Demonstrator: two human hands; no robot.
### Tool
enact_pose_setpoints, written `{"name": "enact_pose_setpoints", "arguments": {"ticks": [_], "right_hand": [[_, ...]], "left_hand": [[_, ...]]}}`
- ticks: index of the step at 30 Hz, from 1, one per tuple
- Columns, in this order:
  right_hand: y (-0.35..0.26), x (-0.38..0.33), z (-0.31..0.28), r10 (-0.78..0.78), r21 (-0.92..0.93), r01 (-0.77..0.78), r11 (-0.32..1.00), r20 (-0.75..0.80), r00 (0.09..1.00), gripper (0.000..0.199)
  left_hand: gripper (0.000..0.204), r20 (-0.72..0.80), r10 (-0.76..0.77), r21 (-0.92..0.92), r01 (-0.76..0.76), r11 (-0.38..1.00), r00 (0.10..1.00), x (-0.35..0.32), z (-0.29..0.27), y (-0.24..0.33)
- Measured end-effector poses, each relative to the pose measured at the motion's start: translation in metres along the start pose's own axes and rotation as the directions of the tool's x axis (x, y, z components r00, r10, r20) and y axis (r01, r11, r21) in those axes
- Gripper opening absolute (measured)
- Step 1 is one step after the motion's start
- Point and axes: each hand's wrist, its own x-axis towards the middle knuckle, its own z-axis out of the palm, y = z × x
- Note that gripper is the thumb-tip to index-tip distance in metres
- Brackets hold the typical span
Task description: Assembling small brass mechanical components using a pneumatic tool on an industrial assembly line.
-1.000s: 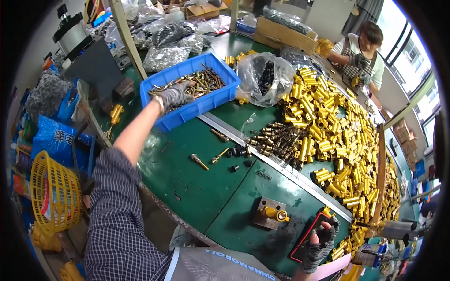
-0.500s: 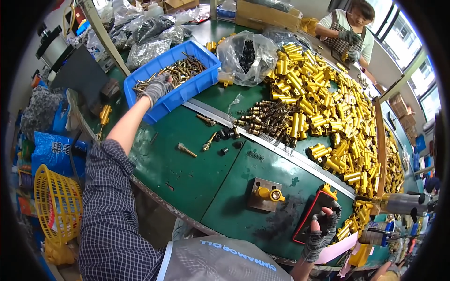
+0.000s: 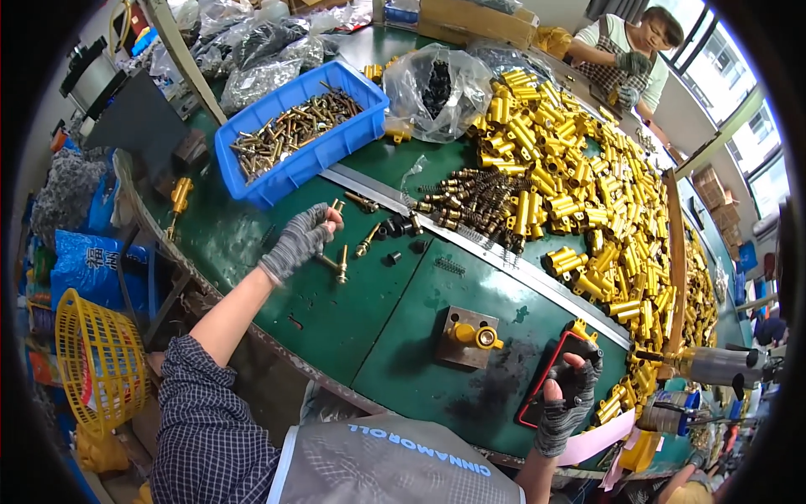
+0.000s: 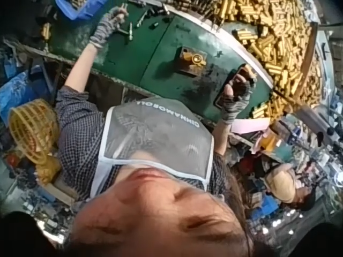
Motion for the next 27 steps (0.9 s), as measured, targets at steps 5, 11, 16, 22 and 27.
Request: {"name": "enact_pose_setpoints", "arguments": {"ticks": [5, 11, 16, 22, 27], "right_hand": [[0.006, 0.0, -0.011, -0.025, -0.024, 0.025, 0.999, 0.018, 1.0, 0.041], [-0.009, 0.006, -0.008, -0.129, -0.164, 0.137, 0.977, 0.063, 0.99, 0.036], [-0.057, 0.041, 0.046, -0.075, -0.324, 0.205, 0.924, 0.373, 0.925, 0.028], [-0.059, 0.062, 0.07, -0.2, -0.191, 0.307, 0.932, 0.434, 0.879, 0.019], [-0.049, 0.064, 0.058, -0.131, -0.054, 0.172, 0.984, 0.442, 0.888, 0.015]], "left_hand": [[0.025, -0.161, -0.085, 0.047, 0.094, 0.994, 0.983, -0.003, 0.015, 0.003], [0.041, 0.089, -0.021, -0.297, 0.047, 0.954, 0.996, -0.018, 0.043, 0.046], [0.05, 0.456, -0.011, -0.463, 0.248, 0.851, 0.89, -0.045, 0.115, 0.107], [0.051, 0.622, -0.008, -0.274, 0.227, 0.935, 0.783, -0.049, 0.162, 0.132], [0.043, 0.607, 0.001, -0.314, 0.238, 0.919, 0.795, -0.047, 0.174, 0.12]]}}
